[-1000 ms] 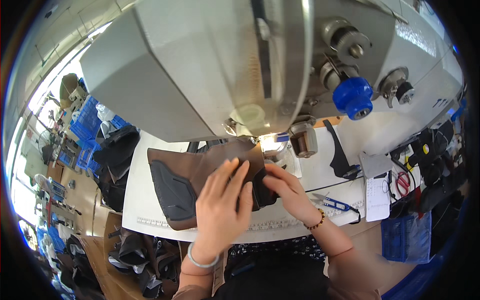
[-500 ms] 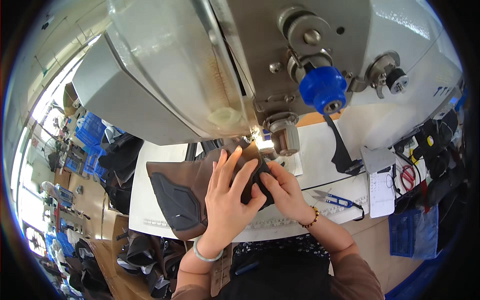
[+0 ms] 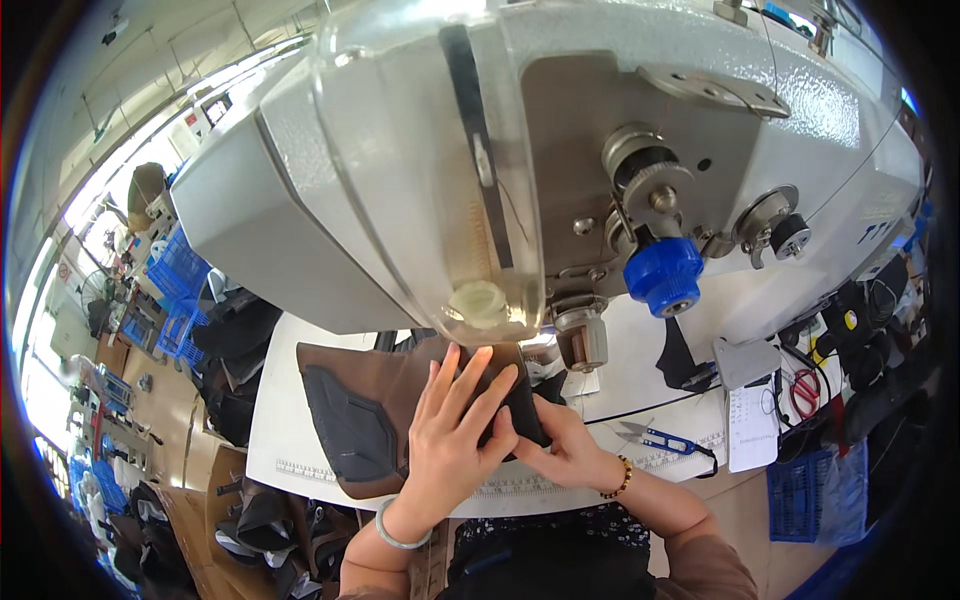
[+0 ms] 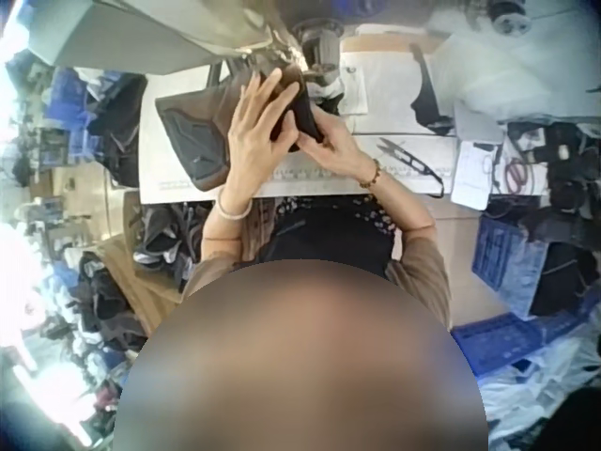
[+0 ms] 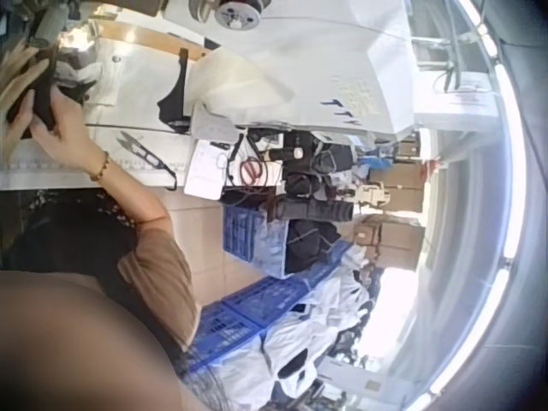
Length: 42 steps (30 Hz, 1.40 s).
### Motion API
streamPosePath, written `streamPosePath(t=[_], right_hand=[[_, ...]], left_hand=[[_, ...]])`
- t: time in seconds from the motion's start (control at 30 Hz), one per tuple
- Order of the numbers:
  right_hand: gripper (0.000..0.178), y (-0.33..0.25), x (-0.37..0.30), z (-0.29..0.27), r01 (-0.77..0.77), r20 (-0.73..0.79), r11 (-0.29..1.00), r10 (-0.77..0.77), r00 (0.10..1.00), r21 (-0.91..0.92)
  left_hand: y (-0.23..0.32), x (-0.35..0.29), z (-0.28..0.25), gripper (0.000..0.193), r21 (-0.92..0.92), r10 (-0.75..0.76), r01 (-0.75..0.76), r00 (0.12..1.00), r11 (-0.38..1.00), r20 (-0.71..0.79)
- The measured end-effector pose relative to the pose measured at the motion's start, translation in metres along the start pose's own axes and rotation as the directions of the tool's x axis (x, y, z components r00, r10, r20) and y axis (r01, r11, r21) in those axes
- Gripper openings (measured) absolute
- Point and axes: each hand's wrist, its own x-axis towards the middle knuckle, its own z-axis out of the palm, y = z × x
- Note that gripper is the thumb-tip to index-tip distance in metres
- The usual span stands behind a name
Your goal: The person stitches boot upper components together using a sewing machine, guiding the seams under the needle and turning the assembled upper over by hand.
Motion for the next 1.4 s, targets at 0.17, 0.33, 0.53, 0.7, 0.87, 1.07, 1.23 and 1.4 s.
streamPosePath(t=[0.17, 0.33, 0.53, 0.7, 0.87, 1.07, 1.23, 1.4], right_hand=[[0.02, 0.012, -0.004, -0.002, -0.072, 0.004, 0.985, 0.072, 0.997, 0.159], [0.022, 0.012, -0.002, 0.001, -0.089, -0.007, 0.94, 0.096, 0.995, 0.329], [0.022, 0.006, 0.0, 0.005, -0.133, -0.007, 0.946, 0.141, 0.99, 0.295], [0.02, 0.008, -0.002, 0.01, -0.078, -0.04, 0.973, 0.088, 0.995, 0.215], [0.019, 0.012, 0.001, 0.009, -0.06, -0.047, 0.98, 0.07, 0.996, 0.189], [0.018, 0.006, 0.01, 0.01, -0.012, -0.087, 0.976, 0.032, 0.996, 0.219], [0.02, 0.012, 0.01, 0.012, -0.084, -0.085, 0.967, 0.108, 0.991, 0.242], [0.018, 0.008, 0.013, 0.015, -0.1, -0.102, 0.957, 0.133, 0.986, 0.272]], left_hand=[[0.007, 0.003, 0.004, 0.043, 0.057, 0.006, -0.005, 1.0, 0.998, -0.016], [0.011, 0.01, 0.002, 0.03, 0.052, -0.012, 0.014, 1.0, 0.999, -0.022], [0.003, 0.01, 0.0, 0.031, -0.004, -0.032, 0.032, 0.999, 0.999, -0.032], [-0.001, 0.009, 0.0, 0.028, -0.009, -0.011, 0.011, 0.999, 1.0, -0.044], [-0.001, 0.011, 0.002, 0.027, 0.003, -0.002, 0.002, 0.999, 1.0, -0.053], [-0.008, 0.016, 0.004, 0.032, -0.002, -0.007, 0.006, 0.997, 1.0, -0.074], [-0.012, 0.018, 0.005, 0.035, -0.025, -0.014, 0.012, 0.997, 1.0, -0.081], [-0.015, 0.018, 0.003, 0.028, -0.081, -0.051, 0.046, 0.997, 0.996, -0.056]])
